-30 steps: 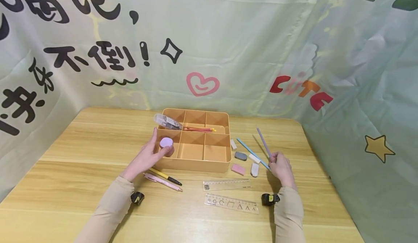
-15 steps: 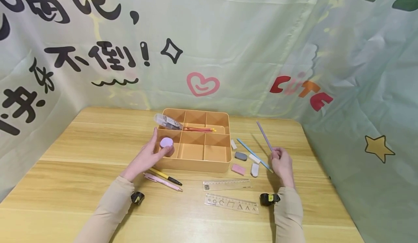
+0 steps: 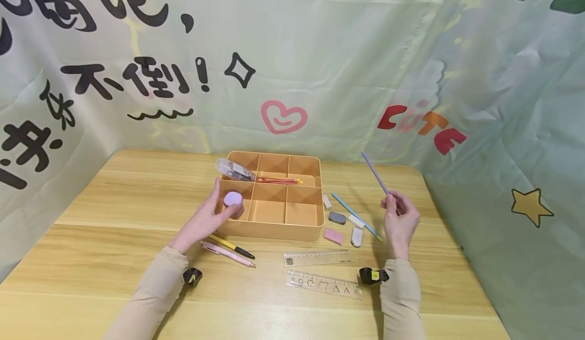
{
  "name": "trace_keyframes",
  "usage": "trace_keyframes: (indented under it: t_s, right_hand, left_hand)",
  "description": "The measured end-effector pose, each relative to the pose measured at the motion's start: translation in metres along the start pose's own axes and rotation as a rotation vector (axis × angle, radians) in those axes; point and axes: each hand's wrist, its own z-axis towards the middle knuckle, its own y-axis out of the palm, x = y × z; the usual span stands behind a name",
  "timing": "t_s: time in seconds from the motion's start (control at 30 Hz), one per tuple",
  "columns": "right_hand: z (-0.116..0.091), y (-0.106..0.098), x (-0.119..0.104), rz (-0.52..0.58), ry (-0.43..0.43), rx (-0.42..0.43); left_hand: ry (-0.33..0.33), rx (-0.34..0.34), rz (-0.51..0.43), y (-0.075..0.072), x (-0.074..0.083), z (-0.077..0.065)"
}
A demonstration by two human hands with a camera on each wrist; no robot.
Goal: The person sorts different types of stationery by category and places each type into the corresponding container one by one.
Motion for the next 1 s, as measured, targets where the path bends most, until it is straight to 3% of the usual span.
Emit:
trace_keyframes:
  t_s: [0.27,1.0]
  right_hand:
    - [-0.004,0.007,-0.01,0.114,-0.032,0.002]
    - [-0.019,0.031,-0.048,0.039,-0.157,-0.145]
  left_hand:
    - [-0.001,-0.004,0.002,-0.001,0.0,0.0]
    - [0.02,0.004,-0.018,-0.001,-0.001,-0.001]
